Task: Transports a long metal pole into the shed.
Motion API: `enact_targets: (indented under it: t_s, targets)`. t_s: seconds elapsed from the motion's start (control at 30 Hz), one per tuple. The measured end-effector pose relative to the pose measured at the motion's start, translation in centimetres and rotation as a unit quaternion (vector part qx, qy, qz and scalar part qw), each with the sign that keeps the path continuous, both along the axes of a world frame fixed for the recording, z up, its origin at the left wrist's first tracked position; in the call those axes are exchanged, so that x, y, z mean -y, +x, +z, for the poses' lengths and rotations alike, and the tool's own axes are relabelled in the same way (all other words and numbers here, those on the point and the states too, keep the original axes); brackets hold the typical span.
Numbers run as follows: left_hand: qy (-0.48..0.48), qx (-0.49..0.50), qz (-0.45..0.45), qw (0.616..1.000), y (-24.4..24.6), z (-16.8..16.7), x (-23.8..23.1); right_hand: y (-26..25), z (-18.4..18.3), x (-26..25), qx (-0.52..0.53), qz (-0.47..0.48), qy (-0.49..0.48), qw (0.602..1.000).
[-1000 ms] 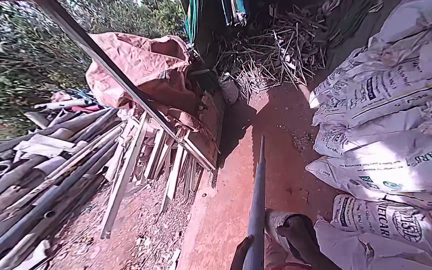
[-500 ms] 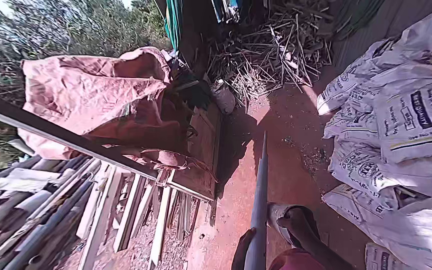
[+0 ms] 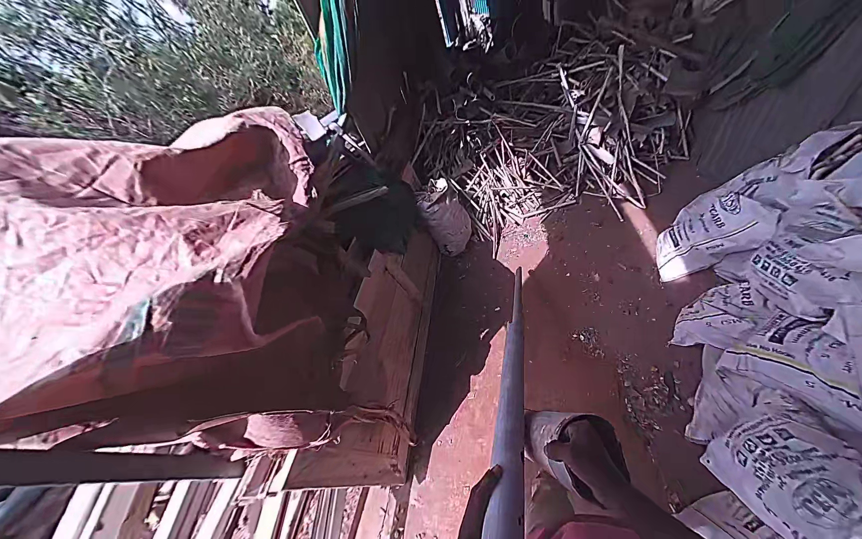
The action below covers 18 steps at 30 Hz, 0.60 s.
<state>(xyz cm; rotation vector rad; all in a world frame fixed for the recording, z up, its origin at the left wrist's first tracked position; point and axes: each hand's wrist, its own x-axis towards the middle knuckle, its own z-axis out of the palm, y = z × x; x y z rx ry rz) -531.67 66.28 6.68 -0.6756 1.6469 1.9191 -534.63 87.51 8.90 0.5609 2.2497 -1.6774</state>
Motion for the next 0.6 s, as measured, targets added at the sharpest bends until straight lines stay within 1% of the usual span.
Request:
enact_targets:
  t_s: [0.1, 0.17, 0.3, 0.4, 0.47, 0.53, 0.6]
  targets:
    - [0.024, 0.008, -0.002, 1.0, -8.0, -0.9, -0.6, -7.6, 1.0, -0.5, 0.025, 0.028, 0.04, 0.998]
    - [0.044, 0.002, 0.001, 0.999, -13.2, -0.9, -1.6, -12.6, 1.2, -1.4, 0.001, 0.032, 0.067, 0.997]
    - [0.02, 0.011, 0.0, 1.0, -21.2, 0.8, -3.0, -20.4, 2.7, -3.1, 0.022, 0.035, 0.07, 0.997]
    - [0.008, -0.003, -0.003, 1.0, -26.9, 1.8, -4.8, -26.5, 0.7, -4.9, -0.012, -0.005, 0.035, 0.999]
    - [0.01, -0.004, -0.002, 1.0, -30.3, 1.8, -5.9, -30.3, 0.2, -6.2, -0.006, -0.01, 0.023, 1.0]
    - [0.012, -0.006, 0.006, 1.0, -34.2, 1.4, -7.3, -34.4, -0.3, -7.6, -0.004, -0.005, 0.021, 1.0]
    - [0.017, -0.002, 0.006, 1.0, -38.1, 0.0, -8.9, -38.2, -0.8, -9.2, 0.001, 0.012, 0.035, 0.999]
